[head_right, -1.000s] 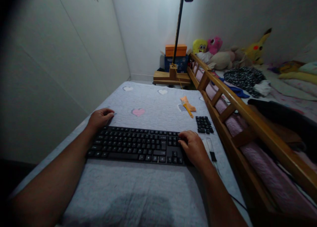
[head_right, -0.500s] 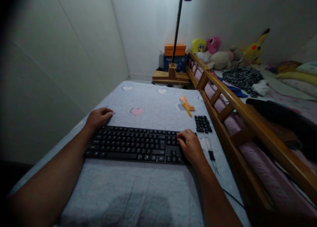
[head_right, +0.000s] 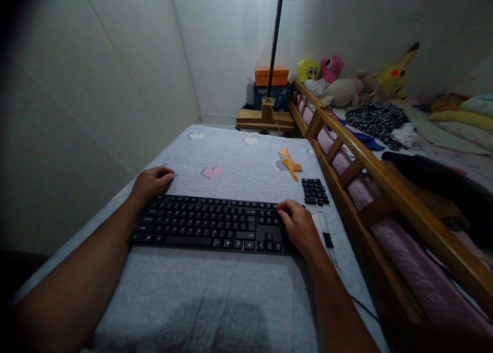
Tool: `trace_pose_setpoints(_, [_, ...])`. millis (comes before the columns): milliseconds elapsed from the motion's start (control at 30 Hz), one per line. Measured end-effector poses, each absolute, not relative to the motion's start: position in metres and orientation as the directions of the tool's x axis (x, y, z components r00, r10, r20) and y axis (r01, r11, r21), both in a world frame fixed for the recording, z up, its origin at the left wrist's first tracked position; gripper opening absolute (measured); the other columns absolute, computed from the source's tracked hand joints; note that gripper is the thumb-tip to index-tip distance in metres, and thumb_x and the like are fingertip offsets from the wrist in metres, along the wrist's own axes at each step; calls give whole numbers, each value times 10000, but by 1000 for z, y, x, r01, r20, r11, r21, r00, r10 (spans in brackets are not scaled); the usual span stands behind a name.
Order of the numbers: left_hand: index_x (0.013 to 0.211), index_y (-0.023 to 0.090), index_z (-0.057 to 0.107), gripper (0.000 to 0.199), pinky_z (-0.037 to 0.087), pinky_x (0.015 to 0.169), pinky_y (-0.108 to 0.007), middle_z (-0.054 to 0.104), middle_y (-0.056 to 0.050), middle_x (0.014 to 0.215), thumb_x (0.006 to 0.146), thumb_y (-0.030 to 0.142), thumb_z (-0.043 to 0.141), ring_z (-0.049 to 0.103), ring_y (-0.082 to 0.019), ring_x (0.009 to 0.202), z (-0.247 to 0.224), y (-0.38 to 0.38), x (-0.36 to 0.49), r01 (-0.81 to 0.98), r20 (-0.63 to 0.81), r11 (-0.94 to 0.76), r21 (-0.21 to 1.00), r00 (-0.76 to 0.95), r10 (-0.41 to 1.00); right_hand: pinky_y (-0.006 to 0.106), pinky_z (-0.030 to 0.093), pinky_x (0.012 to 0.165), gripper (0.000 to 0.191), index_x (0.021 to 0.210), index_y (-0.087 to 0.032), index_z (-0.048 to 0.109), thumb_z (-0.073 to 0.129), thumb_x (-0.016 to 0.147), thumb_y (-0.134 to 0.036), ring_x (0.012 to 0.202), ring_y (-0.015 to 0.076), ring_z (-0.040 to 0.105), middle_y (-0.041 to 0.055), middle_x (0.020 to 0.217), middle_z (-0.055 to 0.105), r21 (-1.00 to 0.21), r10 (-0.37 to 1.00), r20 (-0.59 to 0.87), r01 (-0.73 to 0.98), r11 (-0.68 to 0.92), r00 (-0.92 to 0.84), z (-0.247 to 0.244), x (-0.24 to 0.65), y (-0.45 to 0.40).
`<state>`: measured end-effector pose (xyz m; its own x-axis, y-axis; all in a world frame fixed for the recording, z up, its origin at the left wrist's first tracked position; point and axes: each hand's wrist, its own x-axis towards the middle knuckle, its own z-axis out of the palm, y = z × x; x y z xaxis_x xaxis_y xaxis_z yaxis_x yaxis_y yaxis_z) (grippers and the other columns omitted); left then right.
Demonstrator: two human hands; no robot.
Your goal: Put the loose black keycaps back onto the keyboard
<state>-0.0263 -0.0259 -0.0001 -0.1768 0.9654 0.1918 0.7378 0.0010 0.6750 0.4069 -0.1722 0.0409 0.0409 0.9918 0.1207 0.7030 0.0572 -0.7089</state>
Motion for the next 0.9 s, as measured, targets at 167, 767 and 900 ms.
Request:
trace_pose_setpoints(167, [858, 201, 722, 304, 516, 781, -295, 746, -44, 869, 686, 412, 587, 680, -226, 836, 1, -26, -26, 747, 197, -8, 664, -165, 966, 339, 456, 860, 162, 828, -209, 665, 516, 838, -273, 901, 213, 626, 55, 909, 688, -702, 990, 143, 702, 115, -19, 37, 404, -171])
trace_pose_setpoints(767, [871, 198, 735, 302, 520, 760, -297, 747, -38, 851, 689, 398, 601, 684, -224, 808, -2, -24, -28, 755, 209, -8, 656, -172, 963, 334, 444, 845, 177, 862, -179, 676, 502, 892, -190, 912, 225, 606, 79, 888, 655, -544, 988, 141, 829, 128, -61, 32, 402, -168])
trace_pose_setpoints(900, [867, 197, 735, 301, 520, 763, -301, 747, -39, 852, 690, 401, 602, 684, -226, 804, -3, -25, -28, 754, 219, -12, 657, -175, 960, 326, 439, 834, 177, 852, -180, 666, 495, 899, -183, 908, 222, 602, 77, 884, 648, -507, 989, 126, 852, 129, -75, 34, 401, -167])
